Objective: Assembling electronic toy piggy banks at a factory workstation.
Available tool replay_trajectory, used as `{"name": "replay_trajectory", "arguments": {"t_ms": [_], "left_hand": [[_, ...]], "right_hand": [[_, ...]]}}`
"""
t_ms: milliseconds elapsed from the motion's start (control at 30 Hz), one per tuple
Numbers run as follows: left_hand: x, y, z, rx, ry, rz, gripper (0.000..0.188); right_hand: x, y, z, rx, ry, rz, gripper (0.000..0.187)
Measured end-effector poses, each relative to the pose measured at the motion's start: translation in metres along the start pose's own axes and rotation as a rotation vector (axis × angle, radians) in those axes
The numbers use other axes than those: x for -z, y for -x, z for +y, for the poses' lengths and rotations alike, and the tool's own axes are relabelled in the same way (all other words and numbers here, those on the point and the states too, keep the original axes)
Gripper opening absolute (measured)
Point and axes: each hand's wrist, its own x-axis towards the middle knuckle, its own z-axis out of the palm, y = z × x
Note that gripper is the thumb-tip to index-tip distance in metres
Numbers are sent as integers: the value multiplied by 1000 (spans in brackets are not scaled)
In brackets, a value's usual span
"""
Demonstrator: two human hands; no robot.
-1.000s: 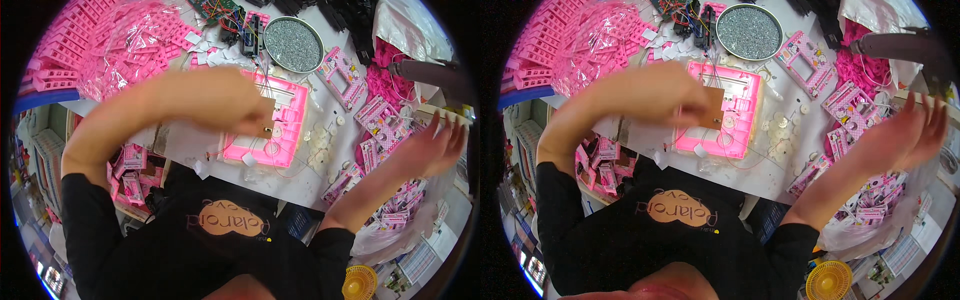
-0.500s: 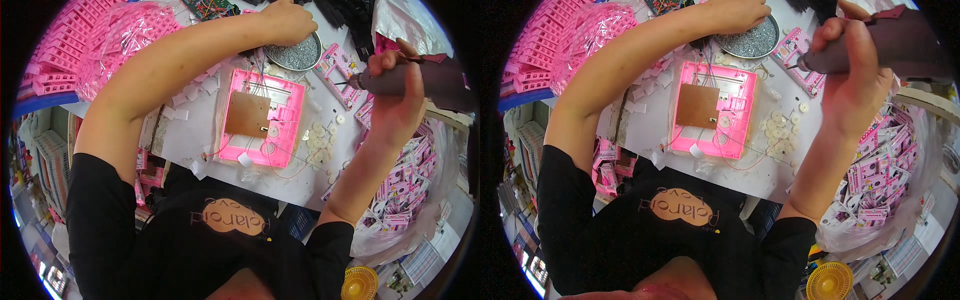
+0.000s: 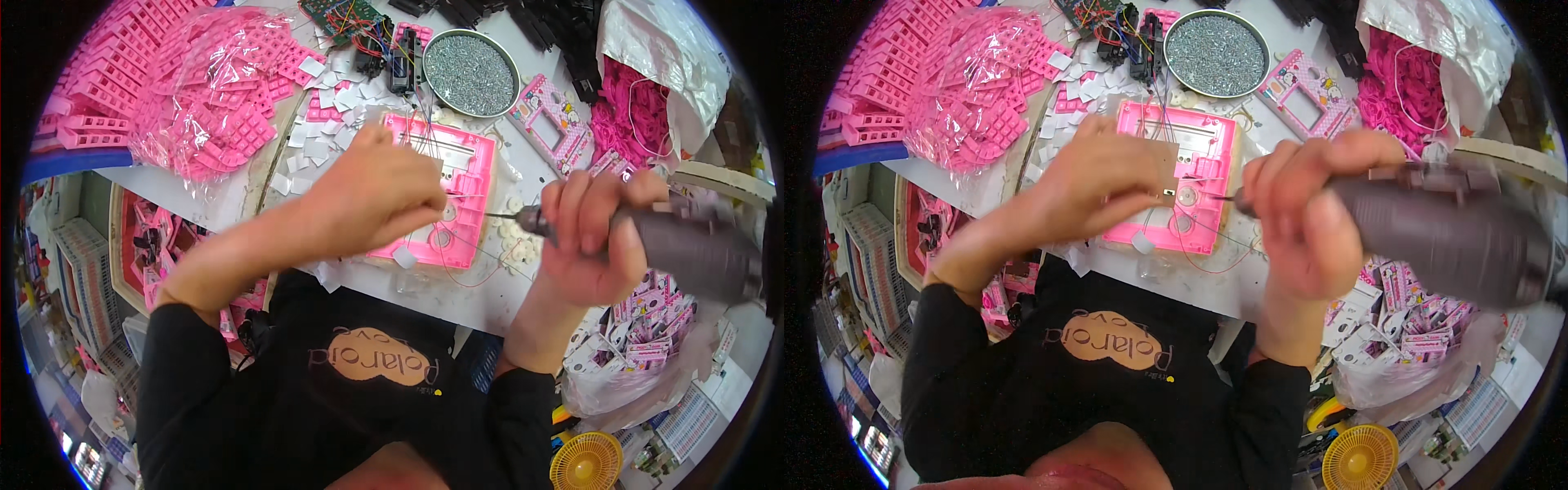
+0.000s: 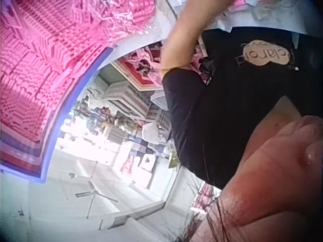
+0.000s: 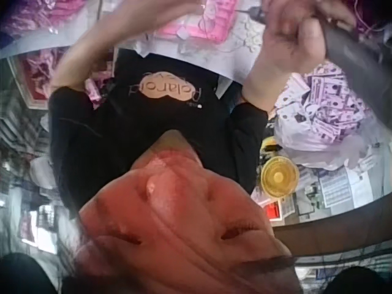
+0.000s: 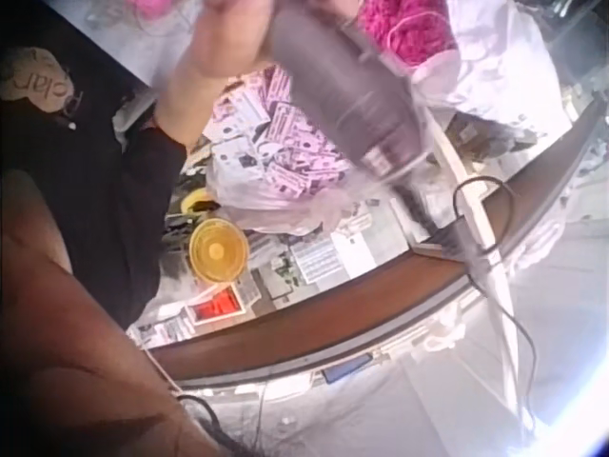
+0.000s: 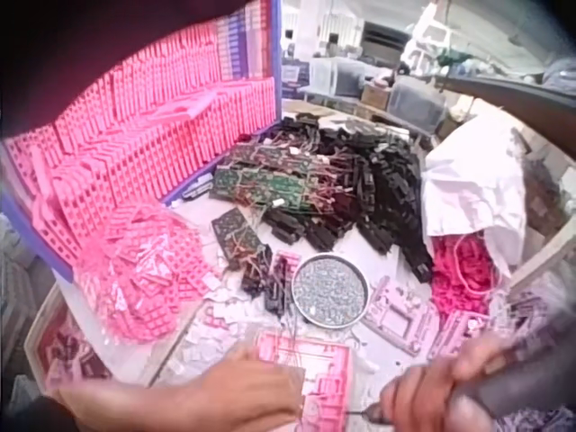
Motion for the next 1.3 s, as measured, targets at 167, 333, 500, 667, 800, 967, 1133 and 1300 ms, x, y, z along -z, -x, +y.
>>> {"name": "replay_trajectory", "arguments": {"t_ms": [167, 333, 500, 667, 800, 967, 1133, 1300], "left_hand": [[-34, 46, 4, 41, 131, 259, 20], [-42, 50, 5, 8, 246, 326, 22], [-42, 54, 2, -25, 235, 365, 20], [-30, 51, 0, -61, -73, 402, 19], [6, 54, -30, 103, -105, 341, 13], [11, 50, -18, -42, -94, -28, 22], [3, 52, -14, -133, -235, -117, 18], [-2, 55, -17, -129, -318, -174, 15]], "right_hand": [[-45, 6, -4, 4, -29, -140, 25], [-54, 6, 0, -13, -33, -179, 26], [-59, 7, 8, -56, -40, -176, 26], [-48, 7, 11, -45, -26, -159, 27], [-32, 9, 15, -10, -32, -88, 34], [-24, 6, 16, -2, 19, -166, 30], [-23, 8, 14, -28, 87, -184, 29], [-21, 9, 14, -51, 104, -183, 30]]}}
